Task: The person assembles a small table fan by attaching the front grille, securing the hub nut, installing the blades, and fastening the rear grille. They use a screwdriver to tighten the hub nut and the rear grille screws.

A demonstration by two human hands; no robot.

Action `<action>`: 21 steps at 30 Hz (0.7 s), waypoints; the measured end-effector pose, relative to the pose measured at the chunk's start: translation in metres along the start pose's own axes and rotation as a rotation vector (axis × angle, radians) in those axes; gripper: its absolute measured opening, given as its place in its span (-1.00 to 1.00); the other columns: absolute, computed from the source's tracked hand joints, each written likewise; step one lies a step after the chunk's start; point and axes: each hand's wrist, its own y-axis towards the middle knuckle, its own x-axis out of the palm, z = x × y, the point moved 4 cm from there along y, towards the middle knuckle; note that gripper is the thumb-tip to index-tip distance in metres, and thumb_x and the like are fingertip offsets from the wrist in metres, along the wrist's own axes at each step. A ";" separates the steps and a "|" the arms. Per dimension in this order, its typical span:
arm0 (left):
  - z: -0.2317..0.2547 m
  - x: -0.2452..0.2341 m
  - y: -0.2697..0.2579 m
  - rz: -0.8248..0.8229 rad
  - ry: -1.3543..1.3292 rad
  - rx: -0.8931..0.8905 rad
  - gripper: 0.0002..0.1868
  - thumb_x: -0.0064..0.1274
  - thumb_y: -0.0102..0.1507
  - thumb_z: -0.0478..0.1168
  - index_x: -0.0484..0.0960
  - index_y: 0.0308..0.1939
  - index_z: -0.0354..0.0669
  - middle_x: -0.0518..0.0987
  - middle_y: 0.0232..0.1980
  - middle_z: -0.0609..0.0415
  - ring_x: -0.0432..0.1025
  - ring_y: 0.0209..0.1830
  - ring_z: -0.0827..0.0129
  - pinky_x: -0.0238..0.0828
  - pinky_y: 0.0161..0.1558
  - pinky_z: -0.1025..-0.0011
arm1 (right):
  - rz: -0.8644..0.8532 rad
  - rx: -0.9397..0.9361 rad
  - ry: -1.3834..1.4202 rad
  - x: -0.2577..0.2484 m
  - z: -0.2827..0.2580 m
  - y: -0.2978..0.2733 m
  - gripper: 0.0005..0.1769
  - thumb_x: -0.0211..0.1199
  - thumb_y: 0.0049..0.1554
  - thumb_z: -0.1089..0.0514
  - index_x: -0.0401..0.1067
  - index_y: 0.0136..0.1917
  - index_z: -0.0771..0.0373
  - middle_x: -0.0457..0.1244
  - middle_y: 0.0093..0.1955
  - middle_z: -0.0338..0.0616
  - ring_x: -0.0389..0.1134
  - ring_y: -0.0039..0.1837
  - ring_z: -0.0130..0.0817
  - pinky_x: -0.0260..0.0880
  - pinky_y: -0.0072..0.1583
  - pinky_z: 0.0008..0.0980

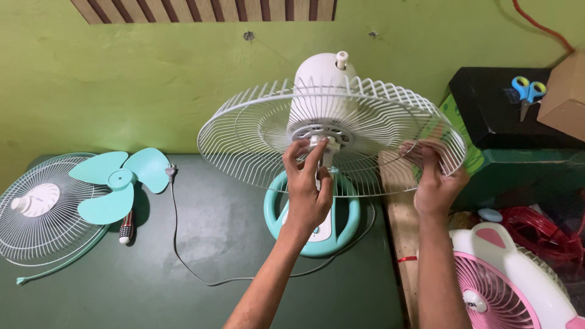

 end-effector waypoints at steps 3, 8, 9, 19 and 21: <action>0.002 0.000 0.001 -0.011 0.045 0.009 -0.41 -0.10 0.27 -0.51 0.44 0.39 -0.12 0.14 0.42 -0.22 0.22 0.40 -0.03 0.40 0.27 0.17 | -0.045 0.010 -0.080 0.004 -0.007 0.009 -0.81 0.16 0.43 0.24 0.42 0.21 0.42 0.41 0.04 0.07 0.52 0.07 -0.15 0.63 0.17 -0.16; 0.007 -0.002 0.003 -0.050 0.189 0.100 -0.42 -0.04 0.22 -0.52 0.50 0.32 -0.06 0.22 0.46 -0.15 0.19 0.44 -0.09 0.32 0.36 0.11 | -0.046 0.038 -0.049 0.010 -0.006 0.015 -0.85 0.18 0.41 0.26 0.44 0.15 0.42 0.40 0.01 0.08 0.51 0.06 -0.14 0.64 0.16 -0.14; 0.008 -0.003 0.004 -0.056 0.234 0.132 -0.43 -0.03 0.22 -0.52 0.52 0.29 -0.04 0.25 0.47 -0.11 0.19 0.46 -0.10 0.30 0.41 0.09 | -0.044 0.056 -0.035 0.011 -0.005 0.015 -0.85 0.18 0.40 0.26 0.44 0.15 0.41 0.40 0.01 0.07 0.51 0.06 -0.15 0.64 0.15 -0.14; 0.006 -0.011 0.007 -0.041 0.113 -0.046 -0.31 0.10 0.19 -0.40 0.28 0.42 -0.23 0.15 0.40 -0.28 0.22 0.41 -0.19 0.36 0.30 0.10 | -0.065 0.029 -0.077 0.008 -0.002 0.020 -0.83 0.19 0.42 0.22 0.44 0.17 0.40 0.40 0.01 0.05 0.52 0.07 -0.16 0.63 0.16 -0.14; 0.007 -0.012 0.008 -0.060 0.070 -0.057 -0.34 0.08 0.21 -0.42 0.30 0.41 -0.22 0.17 0.39 -0.29 0.28 0.37 -0.16 0.41 0.26 0.13 | -0.071 0.043 -0.081 0.006 -0.003 0.021 -0.83 0.19 0.43 0.22 0.43 0.17 0.39 0.40 0.01 0.05 0.51 0.08 -0.16 0.62 0.16 -0.15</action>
